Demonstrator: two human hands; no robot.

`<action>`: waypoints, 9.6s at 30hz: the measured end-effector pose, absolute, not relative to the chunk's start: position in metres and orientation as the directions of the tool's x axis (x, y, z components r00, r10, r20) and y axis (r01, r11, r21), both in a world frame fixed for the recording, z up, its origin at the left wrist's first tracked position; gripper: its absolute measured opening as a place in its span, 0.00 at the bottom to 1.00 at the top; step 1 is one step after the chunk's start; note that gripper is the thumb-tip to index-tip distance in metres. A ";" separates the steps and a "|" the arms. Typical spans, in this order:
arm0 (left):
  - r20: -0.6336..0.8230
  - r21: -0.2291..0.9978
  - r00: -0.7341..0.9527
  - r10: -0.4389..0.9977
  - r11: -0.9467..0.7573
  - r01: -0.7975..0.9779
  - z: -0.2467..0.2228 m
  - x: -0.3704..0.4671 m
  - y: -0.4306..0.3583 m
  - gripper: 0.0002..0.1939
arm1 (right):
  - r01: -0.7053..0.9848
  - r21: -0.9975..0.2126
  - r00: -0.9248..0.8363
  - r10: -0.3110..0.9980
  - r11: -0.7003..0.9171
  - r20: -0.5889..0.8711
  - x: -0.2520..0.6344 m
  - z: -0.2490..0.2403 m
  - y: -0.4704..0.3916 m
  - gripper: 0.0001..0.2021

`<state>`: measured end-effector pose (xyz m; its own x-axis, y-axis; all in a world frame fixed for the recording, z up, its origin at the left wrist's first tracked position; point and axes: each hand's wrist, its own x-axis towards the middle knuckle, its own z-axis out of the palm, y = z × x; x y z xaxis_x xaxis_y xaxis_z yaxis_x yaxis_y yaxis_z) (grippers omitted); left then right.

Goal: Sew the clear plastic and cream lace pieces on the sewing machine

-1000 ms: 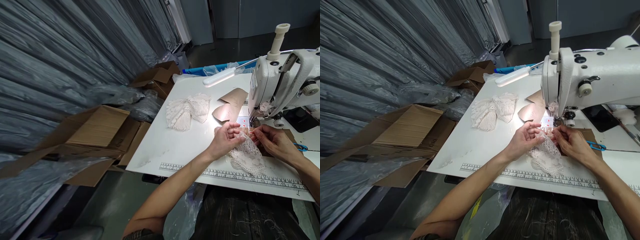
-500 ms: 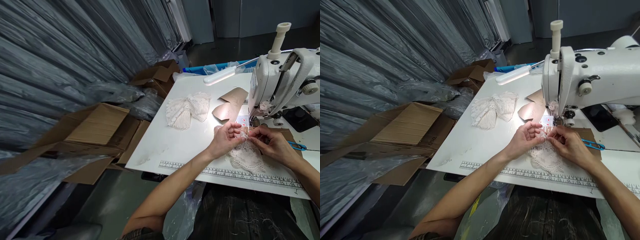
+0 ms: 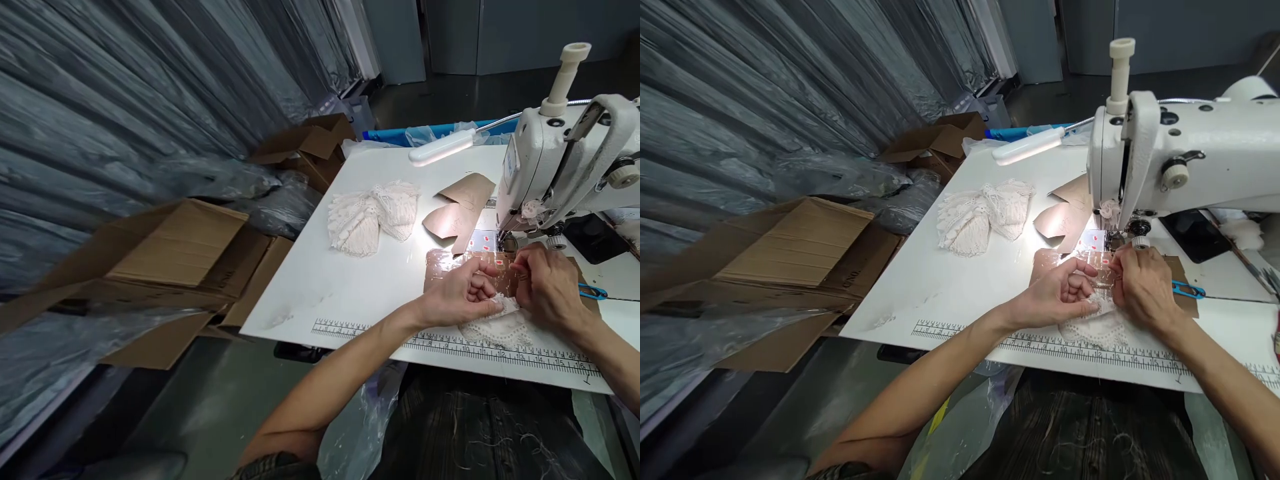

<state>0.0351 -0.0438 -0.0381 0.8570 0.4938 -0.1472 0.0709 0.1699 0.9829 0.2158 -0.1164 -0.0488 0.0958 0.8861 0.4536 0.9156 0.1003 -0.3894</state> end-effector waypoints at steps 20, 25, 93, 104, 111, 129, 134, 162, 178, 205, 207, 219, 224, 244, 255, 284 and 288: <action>0.000 0.996 0.773 0.634 -0.072 0.059 -0.042 0.031 -0.032 0.17 | 0.549 -0.823 -0.098 0.989 0.147 0.112 0.220 -0.033 -0.122 0.16; -0.017 0.997 0.782 0.623 -0.046 0.058 -0.041 0.032 -0.032 0.14 | 0.548 -0.827 -0.043 0.991 0.127 0.124 0.218 -0.032 -0.119 0.15; -0.101 0.987 0.661 0.744 0.156 -0.025 -0.039 0.038 -0.035 0.16 | 0.356 -0.933 0.022 0.998 0.054 0.066 0.208 -0.041 -0.122 0.19; -0.097 0.993 0.694 0.714 0.113 0.022 -0.037 0.039 -0.037 0.18 | 0.483 -0.864 0.088 0.974 0.143 0.210 0.208 -0.041 -0.124 0.12; -0.146 0.984 0.770 0.622 0.168 0.051 -0.040 0.039 -0.039 0.25 | 0.911 -0.357 -0.006 0.870 0.208 0.492 0.197 -0.043 -0.124 0.09; 0.002 0.969 0.928 0.374 -0.229 0.090 0.011 0.006 -0.031 0.08 | 0.872 -0.321 -0.255 0.903 0.369 0.345 0.218 -0.034 -0.143 0.06; -0.037 0.982 0.807 0.589 -0.130 0.139 0.014 -0.003 -0.030 0.10 | 0.803 -0.588 0.077 0.963 0.094 0.259 0.252 -0.031 -0.155 0.10; -0.039 0.975 0.796 0.605 -0.150 0.161 -0.019 0.024 -0.037 0.24 | 0.543 -0.830 -0.063 0.991 0.132 0.116 0.191 -0.022 -0.133 0.20; 0.583 0.216 0.771 0.255 -0.964 0.156 -0.046 0.003 -0.034 0.13 | 0.775 -0.595 -0.052 0.959 0.216 0.280 0.237 -0.030 -0.134 0.12; 0.456 0.234 0.836 0.307 -0.947 0.220 -0.066 0.007 -0.037 0.12 | 0.329 -0.931 -0.061 0.987 0.158 0.146 0.232 -0.038 -0.131 0.14; 0.459 0.239 0.836 0.302 -0.948 0.211 -0.066 0.007 -0.036 0.12 | 0.212 -0.973 -0.075 0.995 0.088 0.074 0.229 -0.027 -0.134 0.17; 0.519 0.205 0.790 0.327 -0.945 0.256 -0.044 -0.013 -0.030 0.29 | 0.769 -0.565 -0.168 0.947 0.301 0.276 0.247 -0.028 -0.150 0.14; 0.539 0.071 0.779 0.320 -0.939 0.337 -0.029 0.008 0.021 0.12 | 0.882 -0.262 -0.243 0.854 0.392 0.460 0.248 -0.051 -0.142 0.14; 0.143 0.284 0.914 0.380 -0.900 0.330 -0.016 0.074 0.031 0.11 | 0.851 -0.197 -0.394 0.840 0.487 0.372 0.236 -0.046 -0.120 0.14; 0.159 0.556 0.849 0.503 -0.756 0.344 -0.046 0.085 0.038 0.06 | 0.808 -0.244 -0.458 0.833 0.536 0.312 0.224 -0.049 -0.114 0.13; 0.040 0.331 0.924 0.379 -0.878 0.346 -0.006 0.070 0.025 0.09 | 0.836 -0.224 -0.389 0.830 0.500 0.399 0.223 -0.060 -0.117 0.13; 0.001 0.411 0.925 0.381 -0.843 0.347 -0.019 0.083 0.039 0.09 | 0.814 -0.265 -0.401 0.830 0.517 0.389 0.219 -0.060 -0.118 0.14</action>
